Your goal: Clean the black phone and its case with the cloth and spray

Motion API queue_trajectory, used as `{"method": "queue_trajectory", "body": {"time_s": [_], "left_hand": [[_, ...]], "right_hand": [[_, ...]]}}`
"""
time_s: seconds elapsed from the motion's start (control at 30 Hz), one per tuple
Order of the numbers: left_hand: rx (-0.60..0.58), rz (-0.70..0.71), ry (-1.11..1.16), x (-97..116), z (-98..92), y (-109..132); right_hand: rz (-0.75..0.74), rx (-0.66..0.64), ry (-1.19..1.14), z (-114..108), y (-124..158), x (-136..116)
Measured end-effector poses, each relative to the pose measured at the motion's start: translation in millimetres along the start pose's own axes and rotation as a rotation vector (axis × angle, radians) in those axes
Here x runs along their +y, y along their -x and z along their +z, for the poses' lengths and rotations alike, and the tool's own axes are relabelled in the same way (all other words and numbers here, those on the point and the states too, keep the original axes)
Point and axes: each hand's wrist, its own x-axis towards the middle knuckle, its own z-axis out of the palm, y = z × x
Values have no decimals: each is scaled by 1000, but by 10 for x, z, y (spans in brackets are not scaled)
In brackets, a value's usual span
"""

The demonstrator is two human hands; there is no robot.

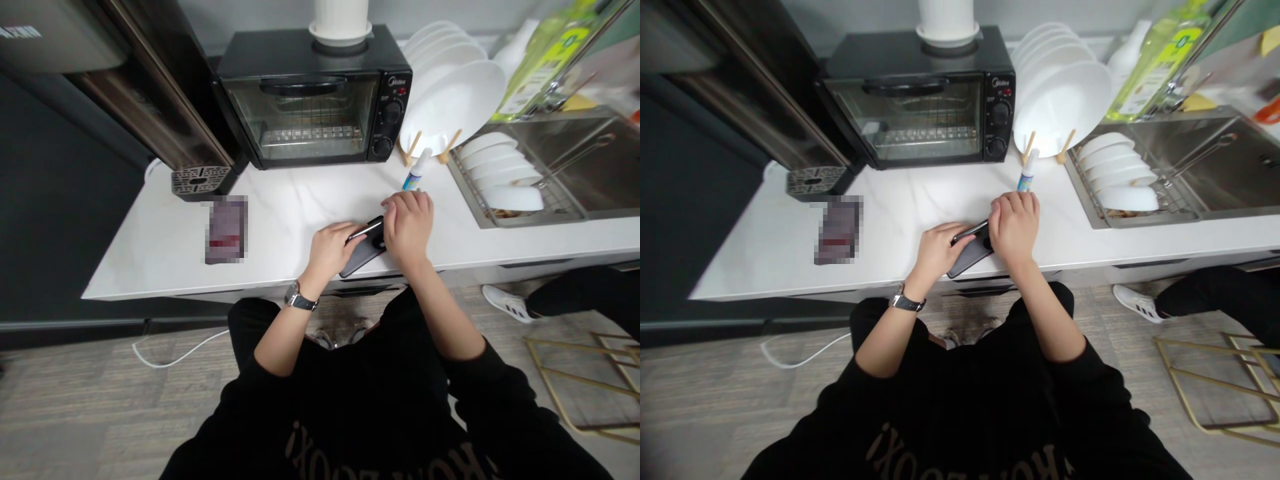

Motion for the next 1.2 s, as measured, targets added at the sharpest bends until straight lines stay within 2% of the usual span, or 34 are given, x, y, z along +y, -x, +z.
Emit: {"method": "queue_trajectory", "body": {"time_s": [0.03, 0.1, 0.13, 0.2, 0.23, 0.3, 0.4, 0.47, 0.53, 0.67, 0.73, 0.77, 0.83, 0.97, 1.03, 1.1, 1.2], "left_hand": [[-16, -23, -27, 0, 0, 2], [-70, -93, -103, -27, 9, 8], [-97, -128, -139, -47, 15, 11], [-124, -159, -177, -82, 23, 17], [-114, -152, -173, -90, 24, 19], [-70, -93, -122, -79, 16, 19], [1, 8, 5, -24, -2, 18], [23, 37, 52, -4, 1, 22], [22, 33, 36, -28, 31, 37], [69, -90, -22, -197, 141, 96], [93, -131, -24, -269, 174, 114], [90, -132, -20, -283, 175, 113], [68, -105, -18, -256, 147, 93], [44, 5, 19, -83, 38, 28], [50, 42, 37, -26, 13, 15], [41, 40, 10, -29, 29, 18], [13, -38, -66, -128, 105, 32]], "right_hand": [[-15, -20, -5, 14, 42, -120], [-161, -102, -69, 60, 173, -424], [-185, -126, -101, 83, 237, -552], [-265, -131, -119, 110, 307, -652], [-286, -127, -109, 111, 301, -604], [-277, -113, -57, 82, 212, -344], [-85, -76, 42, -8, 12, 136], [13, -46, 77, -51, -46, 250], [1, -42, 54, -46, 8, 110], [-229, -192, -77, 63, 308, -532], [-304, -233, -99, 102, 399, -695], [-319, -241, -99, 106, 406, -685], [-295, -228, -84, 83, 345, -491], [-66, -99, -30, -29, 76, 138], [27, -44, -13, -50, -5, 253], [28, -40, -29, -16, 11, 122], [-156, -130, -113, 88, 172, -371]]}}
